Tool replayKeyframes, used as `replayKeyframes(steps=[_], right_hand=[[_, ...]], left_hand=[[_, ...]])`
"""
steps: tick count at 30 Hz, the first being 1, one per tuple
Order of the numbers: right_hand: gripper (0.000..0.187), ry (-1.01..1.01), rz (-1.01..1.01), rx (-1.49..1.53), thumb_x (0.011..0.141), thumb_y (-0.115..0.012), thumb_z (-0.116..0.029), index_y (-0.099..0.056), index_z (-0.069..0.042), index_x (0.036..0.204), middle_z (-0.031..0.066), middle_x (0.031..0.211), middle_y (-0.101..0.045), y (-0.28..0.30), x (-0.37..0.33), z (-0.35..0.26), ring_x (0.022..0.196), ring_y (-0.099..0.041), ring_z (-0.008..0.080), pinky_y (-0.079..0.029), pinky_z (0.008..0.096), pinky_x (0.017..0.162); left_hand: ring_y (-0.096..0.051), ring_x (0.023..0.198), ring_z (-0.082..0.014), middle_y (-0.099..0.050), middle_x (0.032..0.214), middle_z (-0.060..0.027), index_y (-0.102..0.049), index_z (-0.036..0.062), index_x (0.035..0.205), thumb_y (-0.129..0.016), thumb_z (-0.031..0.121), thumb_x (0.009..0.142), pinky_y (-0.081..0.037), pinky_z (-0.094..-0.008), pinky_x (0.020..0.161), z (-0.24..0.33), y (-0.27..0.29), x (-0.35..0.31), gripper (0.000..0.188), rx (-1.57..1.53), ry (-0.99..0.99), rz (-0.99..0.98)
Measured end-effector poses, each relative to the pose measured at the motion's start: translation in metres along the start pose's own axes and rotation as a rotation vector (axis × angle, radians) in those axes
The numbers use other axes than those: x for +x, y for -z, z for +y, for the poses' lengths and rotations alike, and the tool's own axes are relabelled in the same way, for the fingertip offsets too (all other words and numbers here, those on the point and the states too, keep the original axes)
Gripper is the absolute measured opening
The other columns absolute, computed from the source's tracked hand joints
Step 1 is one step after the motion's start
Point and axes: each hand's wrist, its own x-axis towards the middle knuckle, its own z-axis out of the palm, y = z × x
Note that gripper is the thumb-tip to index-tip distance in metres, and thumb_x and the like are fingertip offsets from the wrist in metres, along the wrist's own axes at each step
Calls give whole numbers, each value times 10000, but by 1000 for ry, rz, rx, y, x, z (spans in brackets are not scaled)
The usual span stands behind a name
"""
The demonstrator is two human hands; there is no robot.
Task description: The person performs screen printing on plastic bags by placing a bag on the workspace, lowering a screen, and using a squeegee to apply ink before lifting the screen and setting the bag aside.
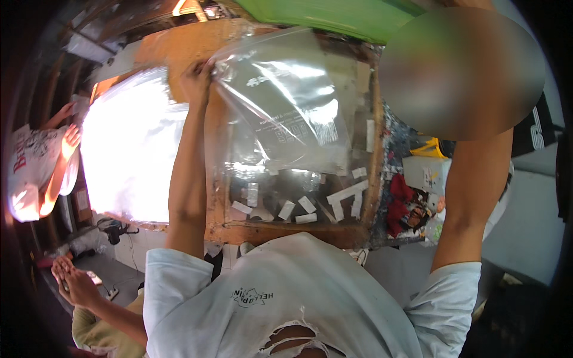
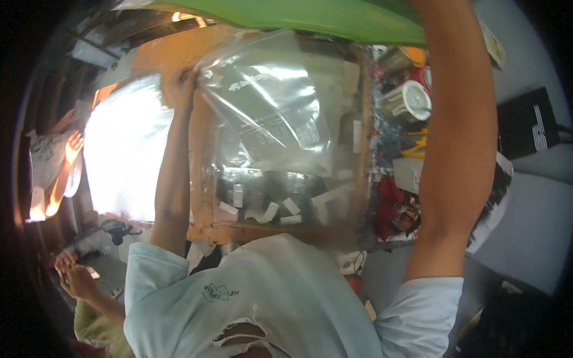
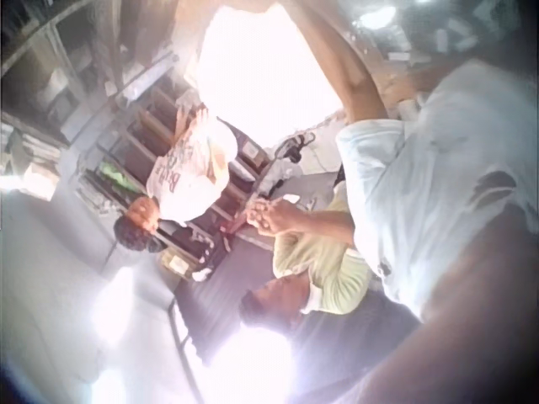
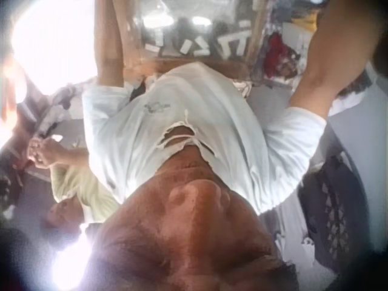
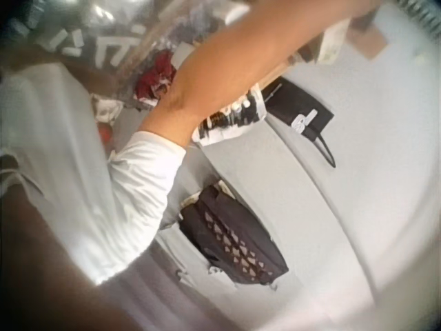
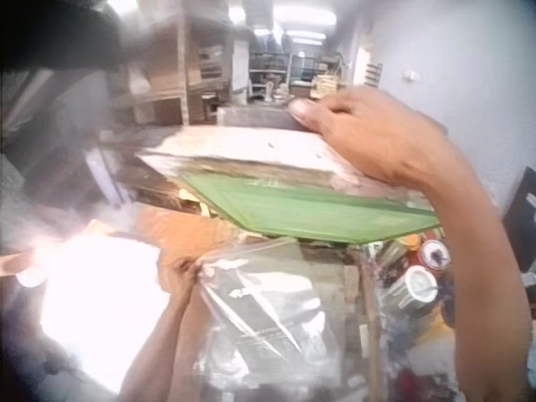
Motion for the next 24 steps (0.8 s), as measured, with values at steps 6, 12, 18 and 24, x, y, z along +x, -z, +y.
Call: replayKeyframes(steps=[6, 12, 18, 24], right_hand=[[580, 98, 108, -32, 1010, -553, -554, -709, -60, 1271, 184, 1151, -734, -24, 24, 69, 1083, -686, 312, -497, 412, 961], [704, 69, 236, -27, 971, -555, -636, -679, -38, 1320, 236, 1331, -656, -44, 29, 64, 1251, -617, 324, -417, 381, 1082], [672, 48, 179, 8, 977, -563, -589, -681, -4, 1288, 198, 1322, -672, -39, 26, 64, 1241, -628, 313, -428, 378, 1082], [580, 73, 227, -113, 1036, -494, -538, -720, -34, 1213, 188, 1169, -732, -30, -12, 15, 1087, -686, 329, -505, 439, 974]], left_hand=[[-760, 722, -275, -738, 860, -197, -585, -181, 1203, -728, 40, 935, -676, -336, 700, -42, 203, -7, 376, -194, 109, 454], [-614, 1206, -376, -460, 1452, -335, -315, -142, 1500, -660, 142, 989, -540, -466, 1000, -35, 315, -60, 679, 330, -33, 797], [-159, 1552, -458, -239, 1624, -336, -400, -84, 1488, -471, 257, 1041, -69, -686, 1220, -34, 181, -252, 567, 1308, 170, -155], [-59, 1563, -493, -165, 1688, -254, -347, 131, 1608, -501, 356, 1045, -80, -776, 1160, -10, 33, -294, 626, 946, -227, -404]])
